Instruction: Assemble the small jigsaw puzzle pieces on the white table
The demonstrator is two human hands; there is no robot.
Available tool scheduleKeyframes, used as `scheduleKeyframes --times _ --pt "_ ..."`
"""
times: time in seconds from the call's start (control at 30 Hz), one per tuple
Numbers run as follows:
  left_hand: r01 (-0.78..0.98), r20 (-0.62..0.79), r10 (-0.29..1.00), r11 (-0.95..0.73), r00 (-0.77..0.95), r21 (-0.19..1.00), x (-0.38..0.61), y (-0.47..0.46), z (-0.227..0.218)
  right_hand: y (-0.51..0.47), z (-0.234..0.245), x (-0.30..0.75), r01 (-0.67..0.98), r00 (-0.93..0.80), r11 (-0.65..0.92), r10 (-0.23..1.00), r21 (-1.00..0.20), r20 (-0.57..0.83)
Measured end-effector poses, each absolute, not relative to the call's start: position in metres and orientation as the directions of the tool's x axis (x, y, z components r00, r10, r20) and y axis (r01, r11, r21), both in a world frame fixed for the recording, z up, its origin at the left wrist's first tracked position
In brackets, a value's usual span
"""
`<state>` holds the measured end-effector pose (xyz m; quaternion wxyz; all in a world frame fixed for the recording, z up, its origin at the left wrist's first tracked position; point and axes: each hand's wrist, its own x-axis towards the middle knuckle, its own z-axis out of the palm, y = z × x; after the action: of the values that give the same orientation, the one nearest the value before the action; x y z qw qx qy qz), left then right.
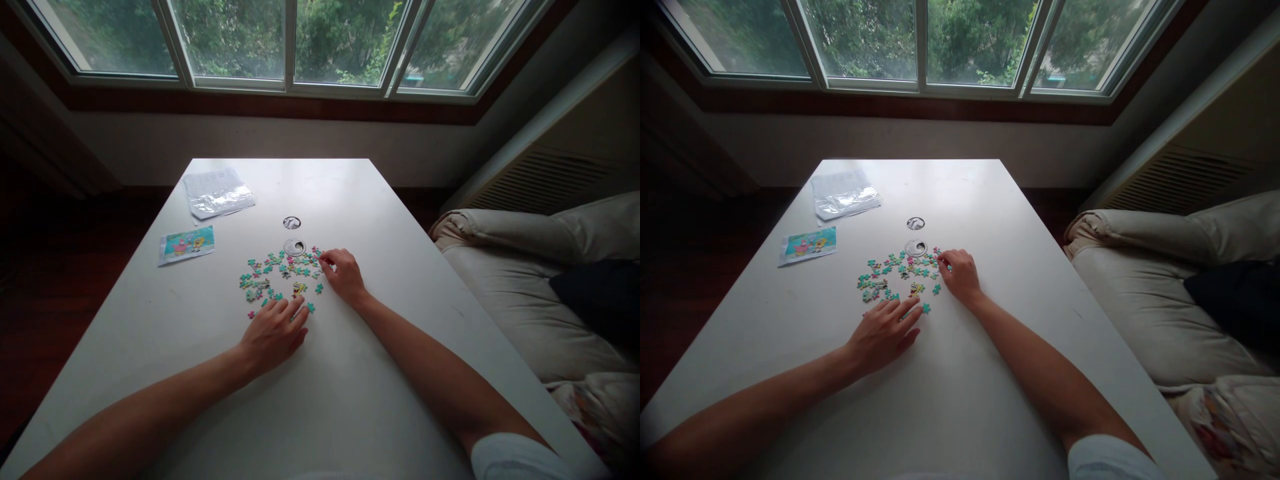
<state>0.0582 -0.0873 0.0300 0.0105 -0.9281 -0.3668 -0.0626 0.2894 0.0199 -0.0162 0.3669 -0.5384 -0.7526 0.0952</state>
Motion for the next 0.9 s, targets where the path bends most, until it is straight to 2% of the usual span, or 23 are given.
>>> scheduleKeyframes --times 0.2,0.57,0.7,0.9 --pt "0.468 0.094 0.478 -0.877 0.873 0.112 0.061 -0.09 0.031 0.019 -0.016 0.287 0.742 -0.169 0.412 0.878 -0.529 0.447" --pt "0.441 0.111 0.467 -0.876 0.877 0.195 0.058 -0.087 0.02 0.02 -0.016 0.288 0.735 -0.175 0.419 0.877 -0.534 0.448" --pt "0.506 0.135 0.534 -0.84 0.834 0.196 0.052 -0.075 0.022 0.022 -0.015 0.293 0.735 -0.132 0.395 0.88 -0.551 0.455" --pt "0.757 0.058 0.763 -0.646 0.644 0.094 0.034 -0.064 0.058 0.03 -0.012 0.307 0.729 -0.069 0.36 0.885 -0.582 0.461"
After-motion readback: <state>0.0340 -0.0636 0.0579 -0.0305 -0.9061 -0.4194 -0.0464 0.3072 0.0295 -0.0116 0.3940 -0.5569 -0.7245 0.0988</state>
